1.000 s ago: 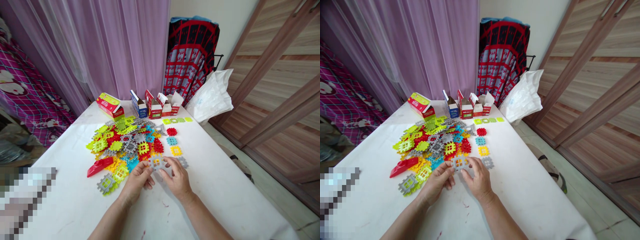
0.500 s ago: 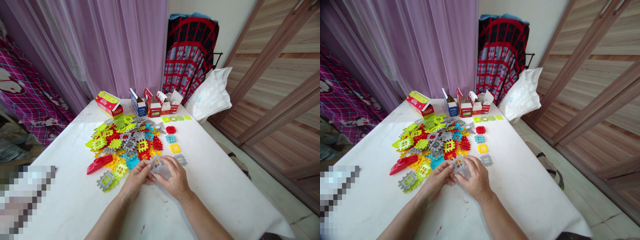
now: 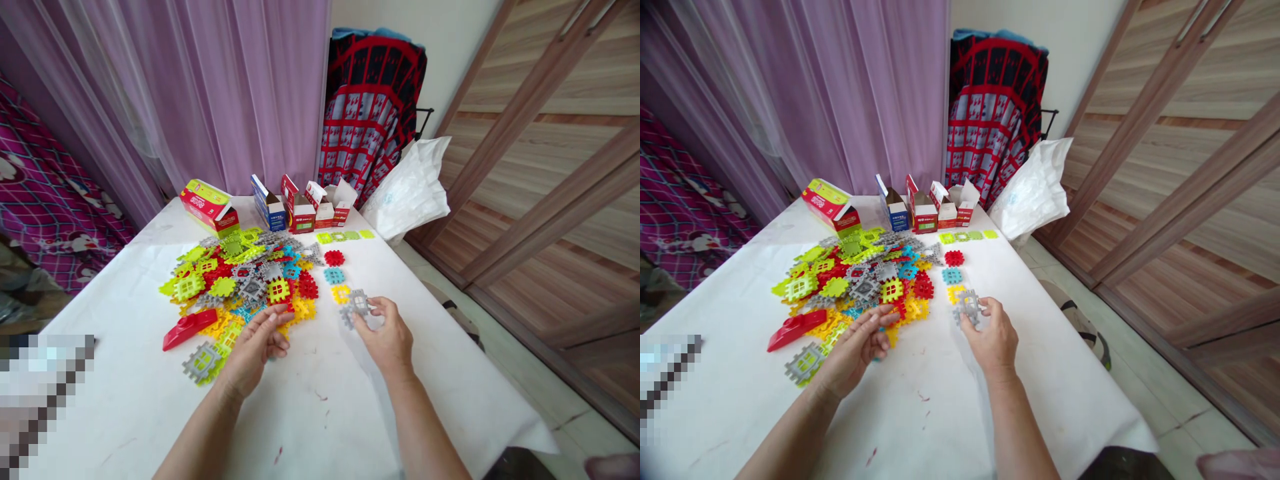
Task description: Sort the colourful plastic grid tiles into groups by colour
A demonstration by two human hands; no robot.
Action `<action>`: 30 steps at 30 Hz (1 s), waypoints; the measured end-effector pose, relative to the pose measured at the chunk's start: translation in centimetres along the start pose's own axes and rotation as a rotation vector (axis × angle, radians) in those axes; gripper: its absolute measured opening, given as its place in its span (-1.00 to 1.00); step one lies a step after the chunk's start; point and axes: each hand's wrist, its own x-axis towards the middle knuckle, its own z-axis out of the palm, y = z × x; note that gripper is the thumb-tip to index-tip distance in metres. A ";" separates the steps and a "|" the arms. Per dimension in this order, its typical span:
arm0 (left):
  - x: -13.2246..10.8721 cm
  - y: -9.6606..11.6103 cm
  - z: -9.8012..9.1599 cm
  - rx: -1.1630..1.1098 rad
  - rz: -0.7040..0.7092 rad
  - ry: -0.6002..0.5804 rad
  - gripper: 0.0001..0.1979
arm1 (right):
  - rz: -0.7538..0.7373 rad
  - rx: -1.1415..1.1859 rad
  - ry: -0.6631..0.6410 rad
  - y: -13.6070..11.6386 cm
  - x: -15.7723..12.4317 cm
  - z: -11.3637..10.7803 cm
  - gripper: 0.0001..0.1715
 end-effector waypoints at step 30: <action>0.2 1.1 -1.0 -0.147 0.066 0.047 -0.61 | -0.066 -0.306 -0.262 1.6 -0.3 0.0 -0.53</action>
